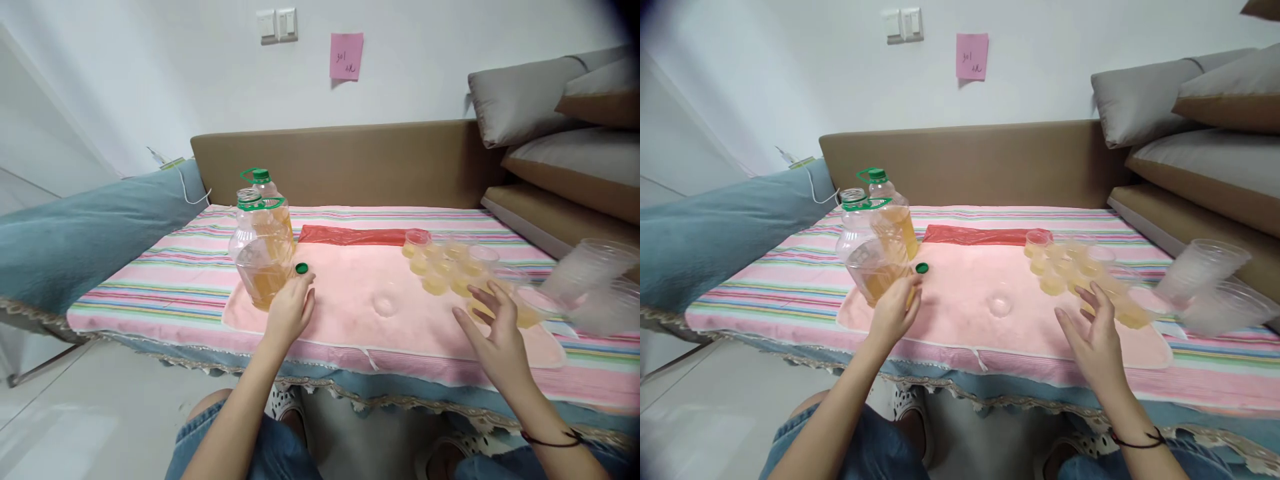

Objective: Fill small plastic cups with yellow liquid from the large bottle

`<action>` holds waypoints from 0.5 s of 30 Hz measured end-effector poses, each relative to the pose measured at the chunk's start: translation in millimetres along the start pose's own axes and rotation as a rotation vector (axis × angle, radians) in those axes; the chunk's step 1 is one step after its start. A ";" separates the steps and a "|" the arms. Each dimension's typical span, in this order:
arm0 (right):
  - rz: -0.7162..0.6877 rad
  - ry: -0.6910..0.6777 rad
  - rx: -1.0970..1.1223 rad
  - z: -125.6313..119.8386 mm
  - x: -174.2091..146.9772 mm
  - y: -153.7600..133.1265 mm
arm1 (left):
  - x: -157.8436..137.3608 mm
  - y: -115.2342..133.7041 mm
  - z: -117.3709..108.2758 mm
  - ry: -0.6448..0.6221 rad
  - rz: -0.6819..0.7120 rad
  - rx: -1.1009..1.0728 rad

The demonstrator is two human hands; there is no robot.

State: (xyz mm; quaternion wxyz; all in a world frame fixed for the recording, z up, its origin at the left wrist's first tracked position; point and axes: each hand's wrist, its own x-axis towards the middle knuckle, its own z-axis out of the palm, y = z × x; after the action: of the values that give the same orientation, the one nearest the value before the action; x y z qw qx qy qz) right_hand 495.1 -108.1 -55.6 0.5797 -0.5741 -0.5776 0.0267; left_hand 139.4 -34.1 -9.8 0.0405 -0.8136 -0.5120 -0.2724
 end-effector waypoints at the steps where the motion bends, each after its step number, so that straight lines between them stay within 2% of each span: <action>1: -0.036 -0.001 0.004 4.0 -0.7 -4.1 | -1.3 -5.3 -8.1 0.182 0.026 -0.035; 3: -0.104 -0.005 0.019 14.2 -2.9 -14.4 | -3.6 -16.9 -23.2 0.589 0.013 -0.112; 4: -0.135 -0.008 0.029 20.8 -4.2 -20.5 | -4.3 -22.7 -29.5 0.753 -0.043 -0.161; 6: -0.195 -0.020 0.035 37.4 -6.8 -34.8 | -4.4 -33.5 -38.7 0.910 -0.275 -0.339; 8: -0.259 -0.051 0.032 59.1 -8.8 -51.0 | -3.2 -43.1 -43.2 0.893 -0.582 -0.635; 10: -0.299 -0.109 0.056 85.9 -10.2 -67.8 | -1.9 -51.3 -43.9 0.783 -0.821 -0.897; 12: -0.290 -0.182 0.132 117.1 -11.8 -82.9 | -1.5 -57.3 -43.0 0.657 -0.931 -1.047; 15: -0.207 -0.299 0.284 168.4 -15.5 -97.9 | -2.6 -60.6 -43.7 0.530 -0.961 -1.180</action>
State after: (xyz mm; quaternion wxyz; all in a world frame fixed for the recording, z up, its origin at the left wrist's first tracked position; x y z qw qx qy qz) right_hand 310.1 -45.2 -52.3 0.5622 -0.4142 -0.7034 0.1330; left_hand 69.2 -22.7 13.1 -0.3975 -0.3002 -0.5509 -0.6696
